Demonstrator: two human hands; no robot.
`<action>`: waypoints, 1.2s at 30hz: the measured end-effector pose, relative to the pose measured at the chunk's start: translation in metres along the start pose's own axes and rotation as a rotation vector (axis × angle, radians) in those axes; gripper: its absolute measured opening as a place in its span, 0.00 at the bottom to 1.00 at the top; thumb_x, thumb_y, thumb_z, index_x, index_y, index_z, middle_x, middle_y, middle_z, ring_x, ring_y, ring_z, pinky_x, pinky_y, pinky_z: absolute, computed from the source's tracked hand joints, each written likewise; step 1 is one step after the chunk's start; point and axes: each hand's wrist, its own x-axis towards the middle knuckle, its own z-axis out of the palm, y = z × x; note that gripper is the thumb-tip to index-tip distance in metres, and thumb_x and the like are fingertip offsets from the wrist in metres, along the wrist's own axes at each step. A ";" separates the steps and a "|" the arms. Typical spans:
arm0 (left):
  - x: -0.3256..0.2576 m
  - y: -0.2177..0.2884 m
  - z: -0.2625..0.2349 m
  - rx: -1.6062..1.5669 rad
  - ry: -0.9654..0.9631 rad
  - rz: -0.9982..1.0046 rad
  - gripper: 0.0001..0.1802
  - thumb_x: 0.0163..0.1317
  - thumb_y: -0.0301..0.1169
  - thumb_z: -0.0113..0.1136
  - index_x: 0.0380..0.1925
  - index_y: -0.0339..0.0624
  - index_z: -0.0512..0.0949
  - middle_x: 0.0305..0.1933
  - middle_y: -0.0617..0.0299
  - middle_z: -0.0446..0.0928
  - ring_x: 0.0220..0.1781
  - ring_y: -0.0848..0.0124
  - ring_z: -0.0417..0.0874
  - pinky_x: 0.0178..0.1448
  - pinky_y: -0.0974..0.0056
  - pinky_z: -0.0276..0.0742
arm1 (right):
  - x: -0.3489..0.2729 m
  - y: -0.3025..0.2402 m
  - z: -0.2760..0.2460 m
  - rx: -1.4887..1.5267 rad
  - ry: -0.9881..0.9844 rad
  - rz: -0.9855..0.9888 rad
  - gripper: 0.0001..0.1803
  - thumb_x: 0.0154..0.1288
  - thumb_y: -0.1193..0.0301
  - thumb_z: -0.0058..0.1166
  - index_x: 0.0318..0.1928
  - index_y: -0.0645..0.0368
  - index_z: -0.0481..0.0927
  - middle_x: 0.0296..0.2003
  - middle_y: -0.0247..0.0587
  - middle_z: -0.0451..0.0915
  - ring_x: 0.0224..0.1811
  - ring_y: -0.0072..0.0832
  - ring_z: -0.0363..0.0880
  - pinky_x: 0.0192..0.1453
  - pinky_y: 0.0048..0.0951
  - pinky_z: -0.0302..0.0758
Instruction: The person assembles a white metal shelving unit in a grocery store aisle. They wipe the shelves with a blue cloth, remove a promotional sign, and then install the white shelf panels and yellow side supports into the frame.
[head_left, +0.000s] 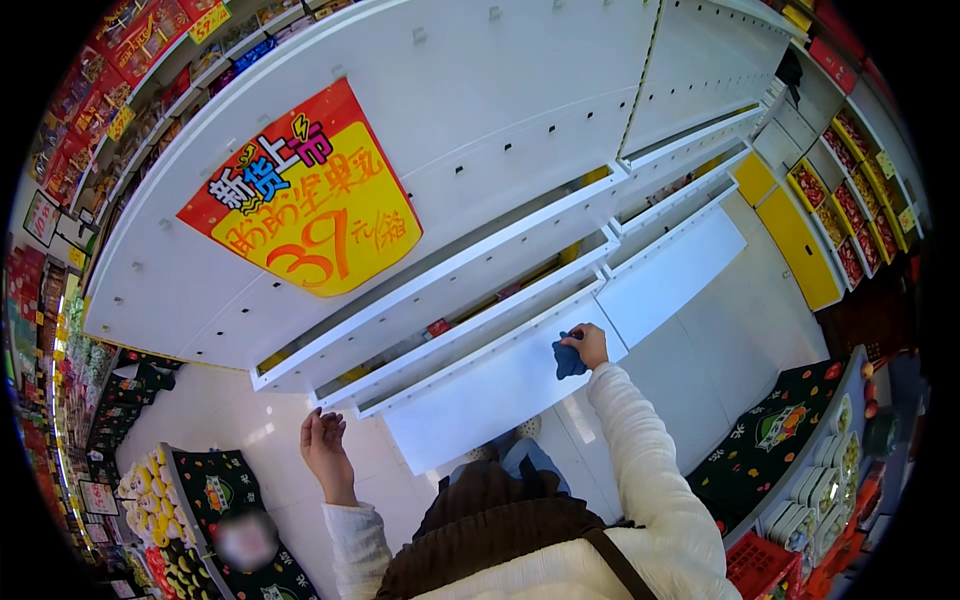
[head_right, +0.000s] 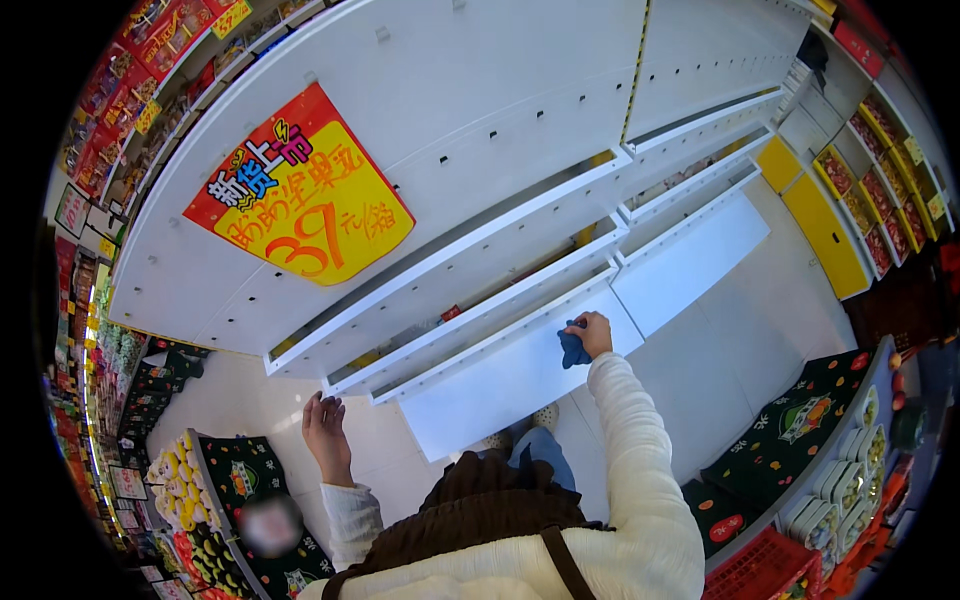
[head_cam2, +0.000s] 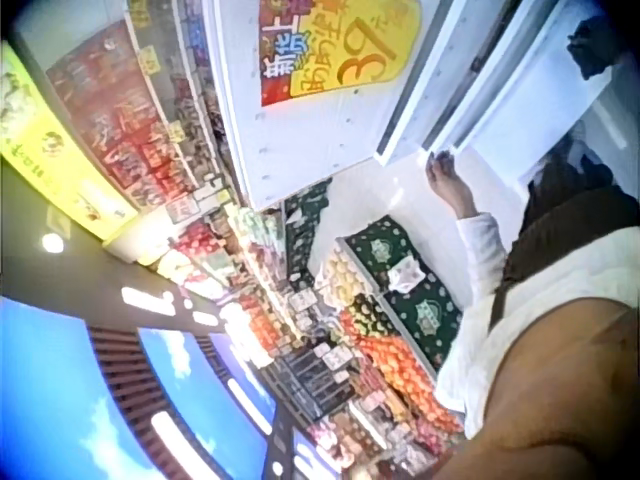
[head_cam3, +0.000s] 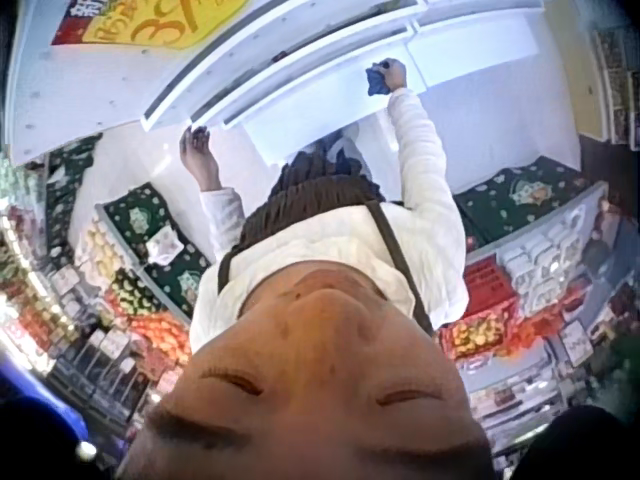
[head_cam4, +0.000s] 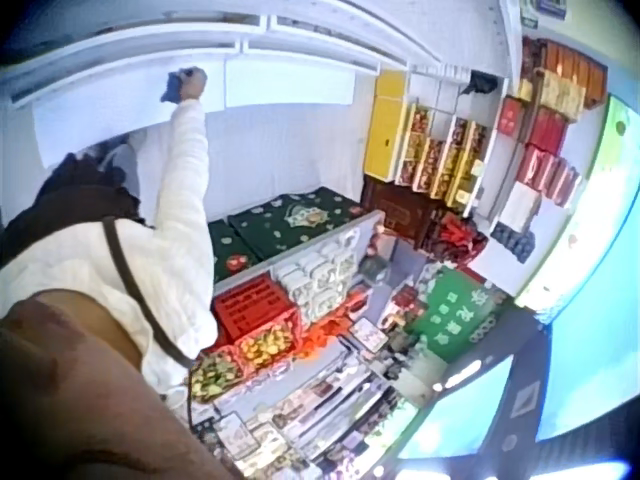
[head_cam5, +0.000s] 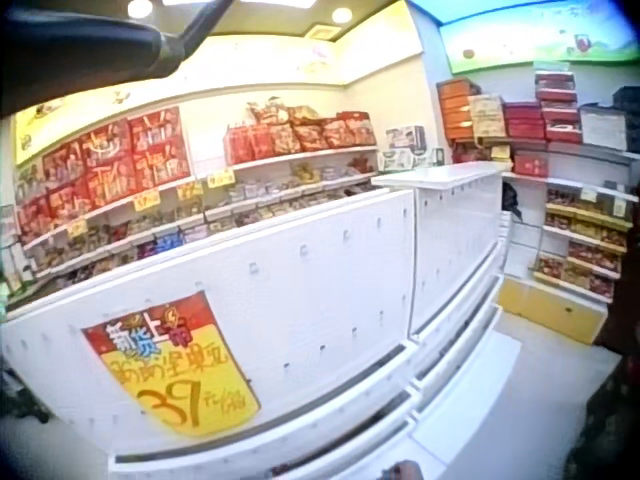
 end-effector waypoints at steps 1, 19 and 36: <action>-0.001 0.001 -0.004 0.005 0.002 0.001 0.11 0.66 0.33 0.52 0.43 0.37 0.72 0.34 0.58 0.78 0.38 0.69 0.80 0.44 0.66 0.77 | -0.001 0.001 -0.002 -0.001 0.007 0.011 0.18 0.39 0.64 0.71 0.30 0.62 0.83 0.28 0.49 0.80 0.31 0.41 0.79 0.39 0.36 0.75; 0.045 0.098 -0.025 0.800 0.274 0.781 0.10 0.62 0.25 0.53 0.43 0.32 0.73 0.37 0.59 0.76 0.36 0.75 0.75 0.42 0.71 0.70 | 0.082 -0.235 -0.116 -0.009 0.718 -0.623 0.17 0.63 0.70 0.53 0.51 0.62 0.74 0.52 0.49 0.72 0.55 0.44 0.68 0.59 0.38 0.64; 0.162 0.334 0.107 1.466 0.085 1.348 0.31 0.69 0.48 0.37 0.14 0.35 0.67 0.17 0.44 0.67 0.21 0.47 0.68 0.28 0.52 0.61 | 0.156 -0.534 -0.243 -0.518 0.462 -0.953 0.29 0.70 0.53 0.38 0.18 0.61 0.75 0.19 0.45 0.75 0.21 0.41 0.71 0.26 0.38 0.66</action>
